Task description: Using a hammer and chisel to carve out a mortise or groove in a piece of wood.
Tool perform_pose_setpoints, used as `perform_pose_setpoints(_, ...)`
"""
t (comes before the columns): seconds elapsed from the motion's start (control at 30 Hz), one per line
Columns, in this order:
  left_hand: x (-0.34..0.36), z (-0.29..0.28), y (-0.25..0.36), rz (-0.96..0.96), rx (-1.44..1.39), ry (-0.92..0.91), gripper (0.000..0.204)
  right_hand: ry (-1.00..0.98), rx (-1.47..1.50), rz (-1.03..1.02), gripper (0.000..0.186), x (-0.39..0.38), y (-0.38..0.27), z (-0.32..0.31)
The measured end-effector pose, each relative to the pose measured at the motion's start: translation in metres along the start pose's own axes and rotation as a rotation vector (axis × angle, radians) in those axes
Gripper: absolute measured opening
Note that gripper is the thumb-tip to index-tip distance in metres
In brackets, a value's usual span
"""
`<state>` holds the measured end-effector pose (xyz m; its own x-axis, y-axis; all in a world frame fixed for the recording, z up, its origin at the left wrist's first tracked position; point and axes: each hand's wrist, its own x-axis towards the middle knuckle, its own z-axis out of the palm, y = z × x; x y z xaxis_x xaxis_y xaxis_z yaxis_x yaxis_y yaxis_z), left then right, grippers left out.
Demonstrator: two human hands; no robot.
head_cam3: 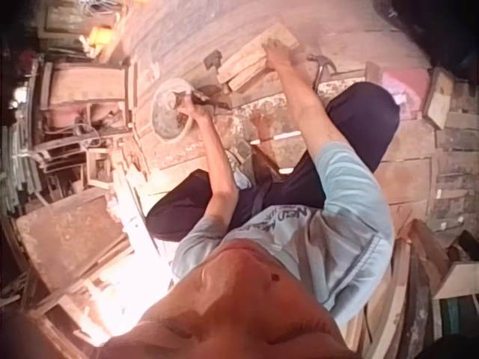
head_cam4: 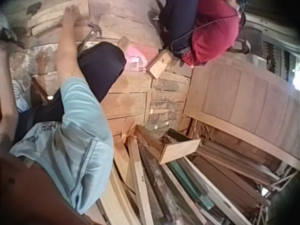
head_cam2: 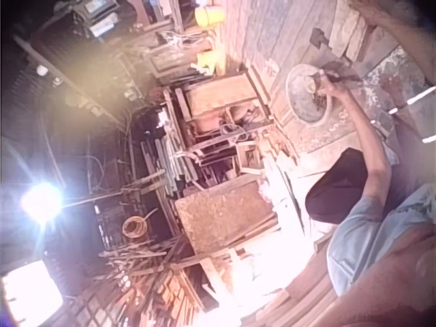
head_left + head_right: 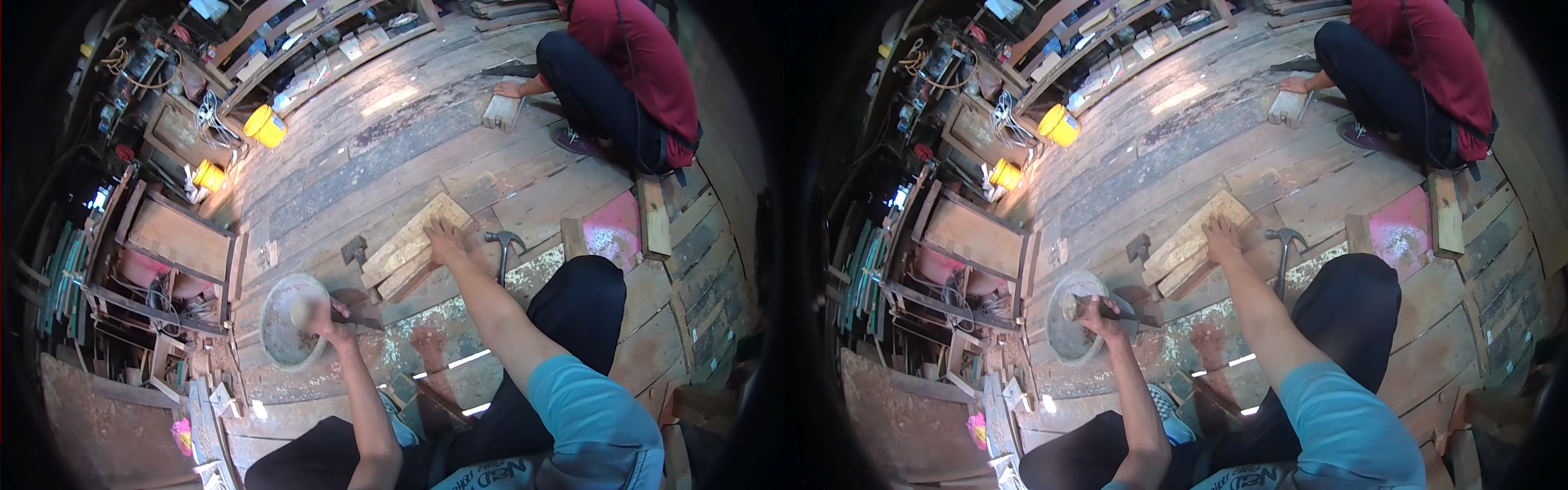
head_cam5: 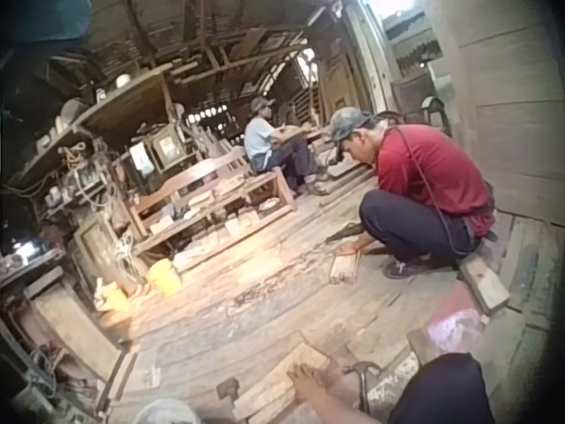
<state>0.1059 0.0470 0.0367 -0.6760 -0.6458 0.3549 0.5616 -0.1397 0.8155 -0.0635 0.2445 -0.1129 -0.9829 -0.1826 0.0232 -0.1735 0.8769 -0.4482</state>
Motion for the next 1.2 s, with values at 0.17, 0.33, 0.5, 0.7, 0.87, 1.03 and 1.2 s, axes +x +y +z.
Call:
perform_pose_setpoints(0.17,0.01,-0.016,-0.002,-0.005,0.03,0.034,0.016,-0.005,-0.243,-0.071,0.048,-0.016,-0.017,-0.003)
perform_pose_setpoints(0.33,0.014,-0.013,0.007,0.042,0.018,0.024,0.017,-0.007,0.103,0.085,0.067,-0.063,-0.033,0.011)
perform_pose_setpoints(0.5,0.01,-0.014,-0.007,0.032,0.078,0.035,0.016,-0.011,0.677,0.524,0.08,-0.047,-0.034,0.057)
perform_pose_setpoints(0.7,0.003,-0.018,-0.014,-0.03,0.076,-0.021,0.014,-0.34,1.041,0.506,0.062,-0.037,-0.022,0.072)
perform_pose_setpoints(0.87,0.004,-0.02,-0.017,-0.023,0.091,-0.04,0.014,-0.325,1.369,0.481,0.046,-0.051,-0.028,0.052)
perform_pose_setpoints(1.03,-0.002,-0.012,-0.013,0.0,0.074,0.022,0.015,-0.345,1.166,0.439,0.059,-0.048,-0.016,0.061)
perform_pose_setpoints(1.2,-0.004,-0.009,-0.021,-0.013,0.076,-0.026,0.015,-0.102,0.61,0.425,0.064,-0.054,-0.008,0.077)
